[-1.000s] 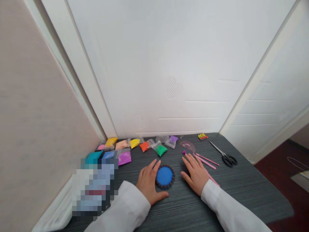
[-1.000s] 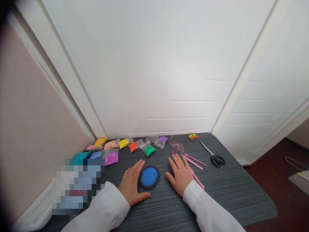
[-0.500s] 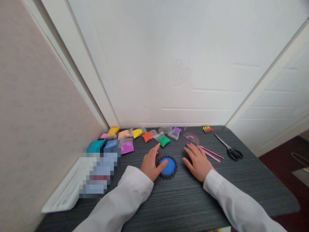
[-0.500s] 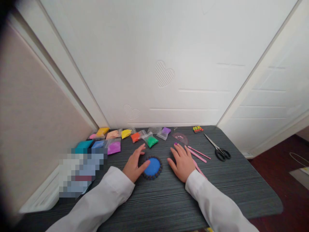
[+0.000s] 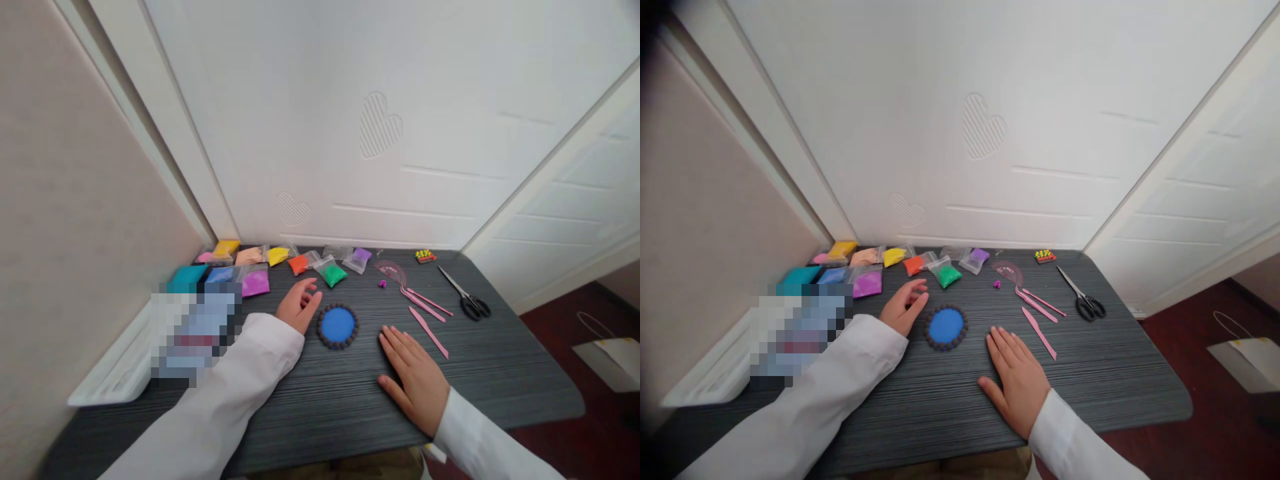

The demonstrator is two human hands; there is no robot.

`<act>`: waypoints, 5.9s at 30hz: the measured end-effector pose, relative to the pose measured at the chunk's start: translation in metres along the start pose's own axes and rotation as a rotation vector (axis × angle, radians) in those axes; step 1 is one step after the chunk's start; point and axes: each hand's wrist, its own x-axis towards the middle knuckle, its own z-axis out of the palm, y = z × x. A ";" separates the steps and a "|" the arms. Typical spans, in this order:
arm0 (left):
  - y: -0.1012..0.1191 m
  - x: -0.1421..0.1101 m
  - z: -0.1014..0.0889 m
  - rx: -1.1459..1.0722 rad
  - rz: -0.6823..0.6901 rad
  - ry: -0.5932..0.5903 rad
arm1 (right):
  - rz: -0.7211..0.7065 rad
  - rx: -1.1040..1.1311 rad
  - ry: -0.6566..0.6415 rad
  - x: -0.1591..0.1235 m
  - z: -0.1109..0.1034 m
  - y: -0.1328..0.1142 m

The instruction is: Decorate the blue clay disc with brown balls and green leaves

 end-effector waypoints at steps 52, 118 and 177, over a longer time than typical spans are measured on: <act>-0.006 -0.001 -0.005 0.286 0.179 -0.195 | 0.107 -0.119 0.024 0.050 0.002 0.022; -0.002 -0.001 0.001 0.423 0.235 -0.147 | 0.165 0.234 0.385 0.026 -0.004 0.038; -0.001 -0.002 -0.008 0.572 0.165 -0.145 | 0.159 0.300 0.428 0.027 0.000 0.045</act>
